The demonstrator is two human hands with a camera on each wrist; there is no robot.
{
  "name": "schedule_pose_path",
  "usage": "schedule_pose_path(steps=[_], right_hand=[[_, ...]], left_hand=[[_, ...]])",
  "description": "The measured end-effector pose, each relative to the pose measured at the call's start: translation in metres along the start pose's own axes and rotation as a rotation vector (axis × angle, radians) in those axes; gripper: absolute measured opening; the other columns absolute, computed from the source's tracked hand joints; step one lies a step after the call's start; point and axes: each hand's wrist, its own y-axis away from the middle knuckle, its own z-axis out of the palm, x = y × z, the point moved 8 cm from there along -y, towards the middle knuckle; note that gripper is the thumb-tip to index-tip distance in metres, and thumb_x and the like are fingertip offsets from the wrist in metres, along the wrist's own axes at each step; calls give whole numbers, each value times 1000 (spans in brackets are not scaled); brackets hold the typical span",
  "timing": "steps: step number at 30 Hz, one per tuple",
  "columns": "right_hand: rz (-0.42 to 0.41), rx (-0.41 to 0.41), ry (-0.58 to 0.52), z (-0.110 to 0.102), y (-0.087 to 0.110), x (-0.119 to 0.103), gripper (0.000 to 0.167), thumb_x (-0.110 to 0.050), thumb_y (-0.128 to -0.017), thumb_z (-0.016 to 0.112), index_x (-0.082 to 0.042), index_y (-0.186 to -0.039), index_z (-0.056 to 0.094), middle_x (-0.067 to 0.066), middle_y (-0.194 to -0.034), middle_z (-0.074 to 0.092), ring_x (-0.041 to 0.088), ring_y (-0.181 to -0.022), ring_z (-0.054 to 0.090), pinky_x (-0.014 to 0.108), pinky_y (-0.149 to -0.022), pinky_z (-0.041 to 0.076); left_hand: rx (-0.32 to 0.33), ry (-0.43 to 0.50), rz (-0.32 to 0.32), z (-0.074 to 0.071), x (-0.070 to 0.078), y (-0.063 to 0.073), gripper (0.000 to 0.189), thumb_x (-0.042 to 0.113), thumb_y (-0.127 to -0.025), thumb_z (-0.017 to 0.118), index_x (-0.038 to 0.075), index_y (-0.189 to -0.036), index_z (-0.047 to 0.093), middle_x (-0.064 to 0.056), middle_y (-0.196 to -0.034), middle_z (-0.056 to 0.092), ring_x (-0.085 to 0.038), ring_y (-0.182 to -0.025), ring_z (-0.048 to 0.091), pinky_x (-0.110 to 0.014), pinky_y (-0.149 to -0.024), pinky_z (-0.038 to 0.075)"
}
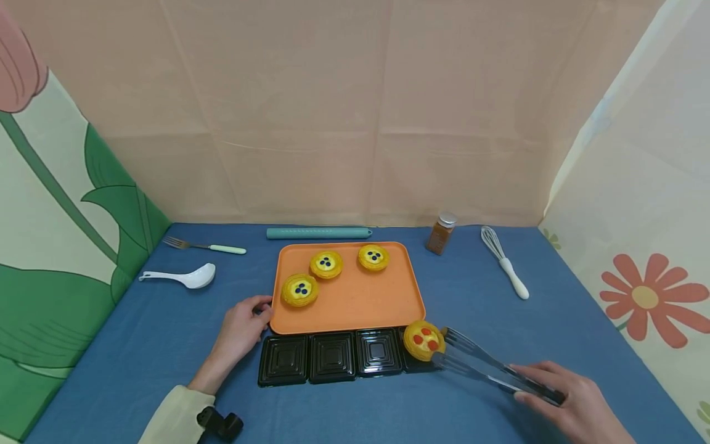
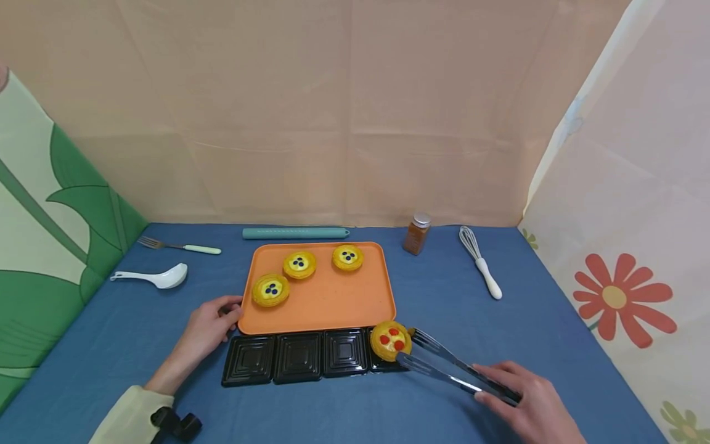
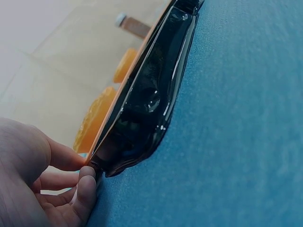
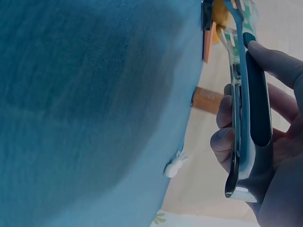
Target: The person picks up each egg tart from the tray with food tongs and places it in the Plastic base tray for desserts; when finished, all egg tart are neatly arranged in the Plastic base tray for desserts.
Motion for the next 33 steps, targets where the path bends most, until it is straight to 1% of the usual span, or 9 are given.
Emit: schedule_pose_path(steps=[5, 7, 12, 15, 18, 25, 31, 33], right_hand=[[59, -24, 3, -3, 1, 4, 46, -40, -89, 77, -13, -126, 72, -4, -100, 64, 6, -74, 51, 26, -60, 46], [59, -23, -3, -5, 2, 3, 46, -40, -89, 76, -13, -127, 72, -4, -100, 63, 6, -73, 51, 26, -59, 45], [53, 32, 10, -12, 2, -4, 46, -40, -87, 79, -16, -126, 73, -5, -98, 62, 7, -73, 50, 27, -57, 43], [64, 55, 20, -16, -2, -9, 47, -42, -86, 79, -16, -126, 73, -3, -98, 62, 11, -76, 51, 28, -58, 43], [72, 63, 17, -18, -8, -15, 50, -43, -87, 78, -14, -127, 72, 0, -98, 63, 16, -78, 52, 28, -58, 42], [25, 136, 38, -26, -21, -35, 50, -44, -87, 79, -15, -128, 72, 0, -96, 61, 16, -77, 50, 27, -57, 43], [-11, 168, 33, -28, -34, -45, 50, -43, -86, 80, -15, -127, 72, 0, -97, 62, 17, -76, 51, 27, -56, 44], [-40, 191, 27, -29, -39, -49, 48, -41, -86, 81, -17, -126, 73, 0, -96, 63, 16, -75, 51, 27, -55, 44]], left_hand=[[2, 2, 5, -1, 2, 1, 35, 11, -101, 55, -5, -131, 61, -10, -96, 63, -19, -65, 56, -30, -54, 49], [1, 3, 6, -1, 2, 1, 35, 11, -101, 55, -5, -131, 61, -10, -96, 63, -19, -65, 56, -30, -54, 49], [4, 1, 9, -2, 3, 1, 35, 11, -101, 55, -5, -131, 61, -10, -96, 63, -19, -64, 56, -30, -54, 48], [5, -6, 9, -2, 3, 1, 35, 11, -101, 55, -6, -131, 61, -10, -96, 63, -19, -63, 56, -30, -53, 48], [4, -10, 6, -1, 3, 2, 35, 11, -101, 55, -6, -131, 61, -10, -96, 63, -19, -63, 56, -30, -53, 48], [4, -9, 0, -1, 2, 3, 36, 11, -101, 55, -5, -132, 61, -10, -96, 63, -18, -62, 55, -31, -54, 48], [5, -16, 3, 0, 2, 2, 36, 13, -101, 55, -5, -132, 61, -9, -96, 63, -18, -61, 55, -31, -54, 47], [7, -19, 3, 0, 1, 1, 35, 12, -101, 55, -5, -132, 61, -9, -95, 63, -18, -60, 55, -31, -53, 47]])
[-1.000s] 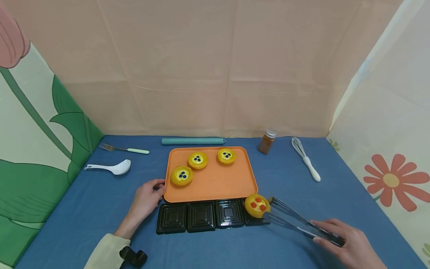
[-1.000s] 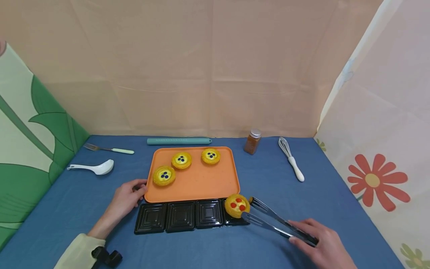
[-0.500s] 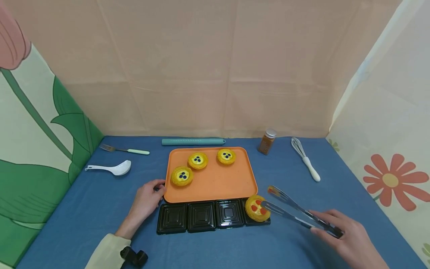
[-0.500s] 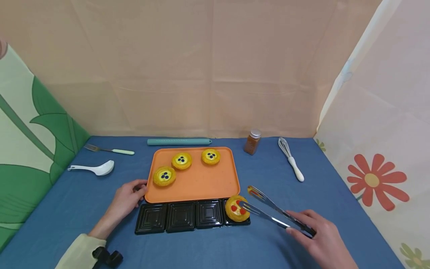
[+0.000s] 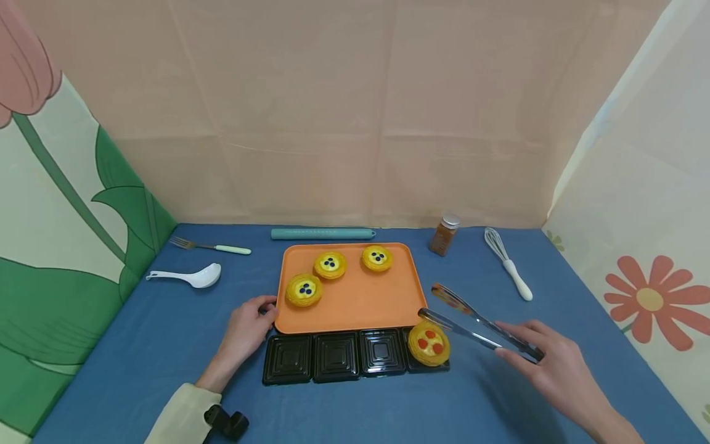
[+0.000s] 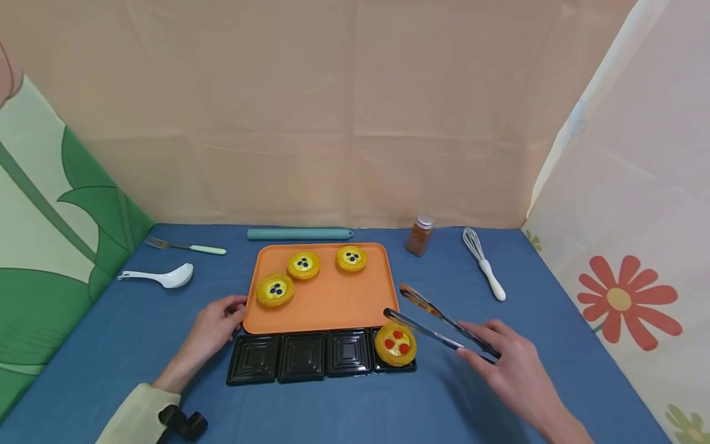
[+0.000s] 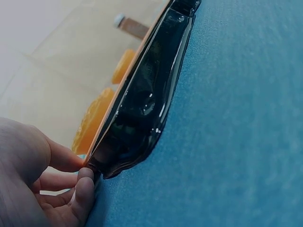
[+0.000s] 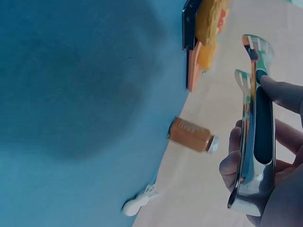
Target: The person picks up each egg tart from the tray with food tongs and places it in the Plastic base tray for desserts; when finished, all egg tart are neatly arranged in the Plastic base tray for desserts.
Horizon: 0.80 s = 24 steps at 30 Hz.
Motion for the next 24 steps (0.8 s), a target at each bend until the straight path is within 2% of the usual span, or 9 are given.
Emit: schedule_pose_path(steps=[9, 17, 24], right_hand=[[-183, 109, -27, -1, -33, -16, 43, -32, -85, 83, -17, -124, 74, -4, -98, 65, 13, -73, 52, 26, -54, 43], [-209, 69, -34, 16, -60, -24, 42, -25, -86, 82, -10, -124, 73, 4, -100, 65, 14, -76, 55, 29, -57, 45], [-225, 74, -24, 28, -77, -26, 41, -23, -86, 83, -8, -123, 73, 7, -99, 65, 17, -79, 57, 32, -61, 48]], left_hand=[[3, -5, -1, 1, -2, 0, 35, 13, -101, 55, -4, -131, 61, -9, -95, 62, -18, -61, 54, -32, -54, 47], [11, -6, 4, 0, -2, 0, 35, 12, -101, 55, -5, -130, 62, -9, -94, 62, -18, -61, 54, -32, -55, 47], [15, -20, 25, 0, 1, 0, 35, 12, -101, 54, -6, -130, 62, -9, -95, 63, -18, -61, 53, -32, -55, 45]])
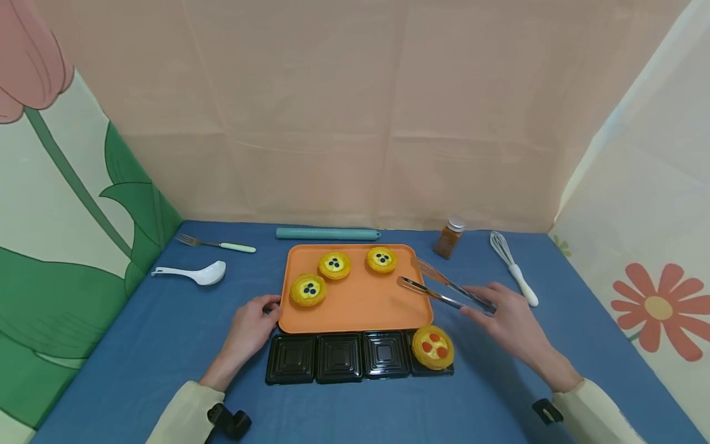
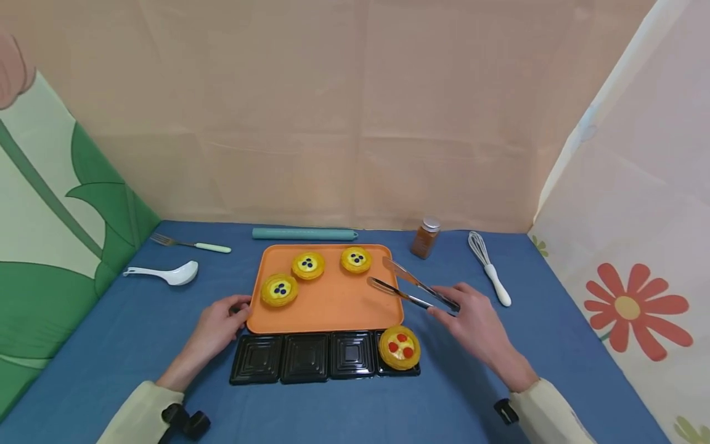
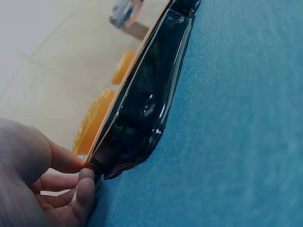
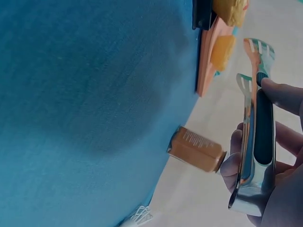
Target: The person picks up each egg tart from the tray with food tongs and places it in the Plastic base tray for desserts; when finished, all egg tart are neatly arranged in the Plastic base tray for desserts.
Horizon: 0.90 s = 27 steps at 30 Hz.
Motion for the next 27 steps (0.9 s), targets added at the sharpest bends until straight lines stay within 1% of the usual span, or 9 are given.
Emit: schedule_pose_path(steps=[6, 9, 14, 18, 27], right_hand=[[20, -30, -2, 9, -9, 3, 42, -23, -87, 81, -7, -125, 72, 7, -103, 65, 22, -86, 61, 39, -68, 51], [16, -37, 1, 14, -13, 2, 42, -23, -88, 81, -6, -125, 72, 7, -101, 65, 20, -83, 60, 38, -66, 50], [32, -67, 21, 22, -22, 1, 42, -26, -88, 80, -6, -124, 72, 9, -100, 65, 18, -75, 53, 34, -60, 44], [44, -89, 32, 27, -28, 2, 42, -26, -88, 80, -4, -124, 72, 10, -101, 65, 18, -72, 52, 33, -57, 42], [82, -127, 25, 36, -37, 5, 42, -26, -88, 79, -5, -124, 72, 11, -102, 64, 19, -70, 51, 33, -53, 42]], left_hand=[[2, -6, 1, 0, 2, 0, 34, 11, -101, 55, -6, -129, 63, -10, -95, 63, -18, -61, 53, -32, -55, 45], [0, -8, -9, 1, 2, 0, 35, 11, -101, 55, -6, -130, 62, -10, -96, 63, -18, -62, 53, -32, -55, 45], [-4, -1, -32, 1, 1, 2, 35, 12, -101, 55, -6, -131, 62, -11, -98, 64, -18, -62, 54, -32, -56, 46], [-1, -11, -24, 1, 1, 2, 35, 12, -101, 55, -6, -130, 62, -10, -98, 64, -18, -62, 54, -32, -56, 46], [12, -21, -4, 1, 0, 0, 35, 12, -101, 55, -6, -129, 62, -10, -97, 63, -17, -62, 54, -32, -56, 45]])
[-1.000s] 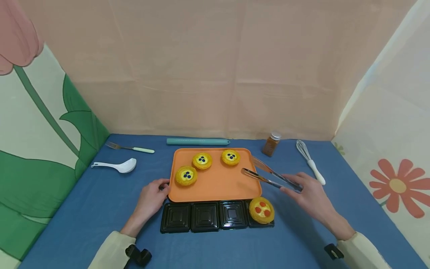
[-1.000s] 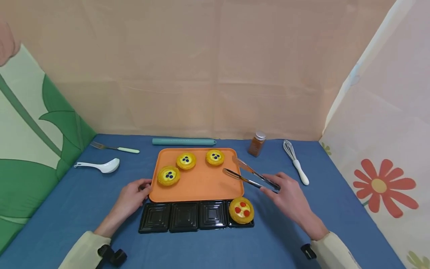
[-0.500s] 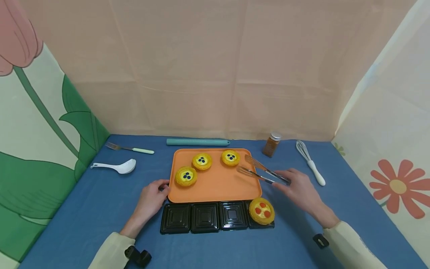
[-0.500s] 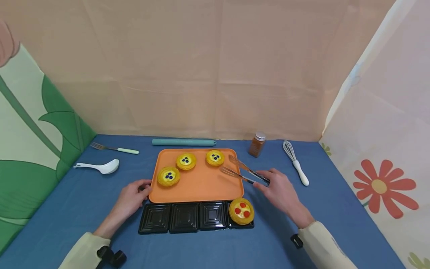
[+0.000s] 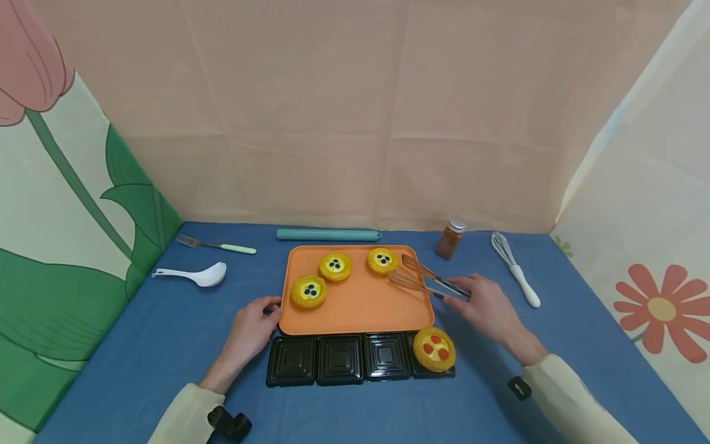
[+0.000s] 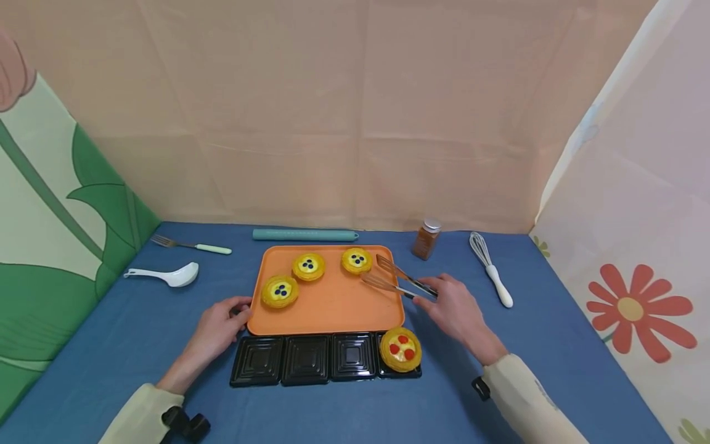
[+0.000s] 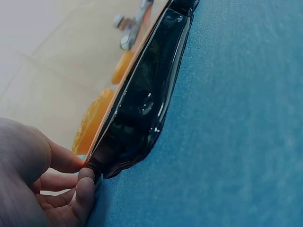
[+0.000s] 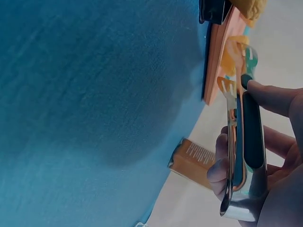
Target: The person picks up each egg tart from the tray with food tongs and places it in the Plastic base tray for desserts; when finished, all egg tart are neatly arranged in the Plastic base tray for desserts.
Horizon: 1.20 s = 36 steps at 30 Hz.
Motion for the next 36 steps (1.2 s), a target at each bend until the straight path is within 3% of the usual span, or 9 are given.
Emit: schedule_pose_path(steps=[19, 36], right_hand=[[-12, 0, 0, 5, -16, -9, 41, -26, -88, 80, -4, -121, 73, 12, -99, 63, 20, -68, 50, 33, -53, 40], [-21, -8, -63, 4, -12, -7, 34, -21, -90, 78, -6, -120, 73, 6, -92, 61, 17, -62, 48, 31, -46, 38]], left_hand=[[17, -3, 12, -1, 1, 0, 33, 11, -100, 56, -6, -127, 64, -10, -96, 63, -17, -63, 54, -32, -56, 46], [20, -3, 19, -1, 2, 2, 33, 10, -100, 56, -7, -126, 64, -10, -97, 64, -17, -65, 53, -31, -57, 44]])
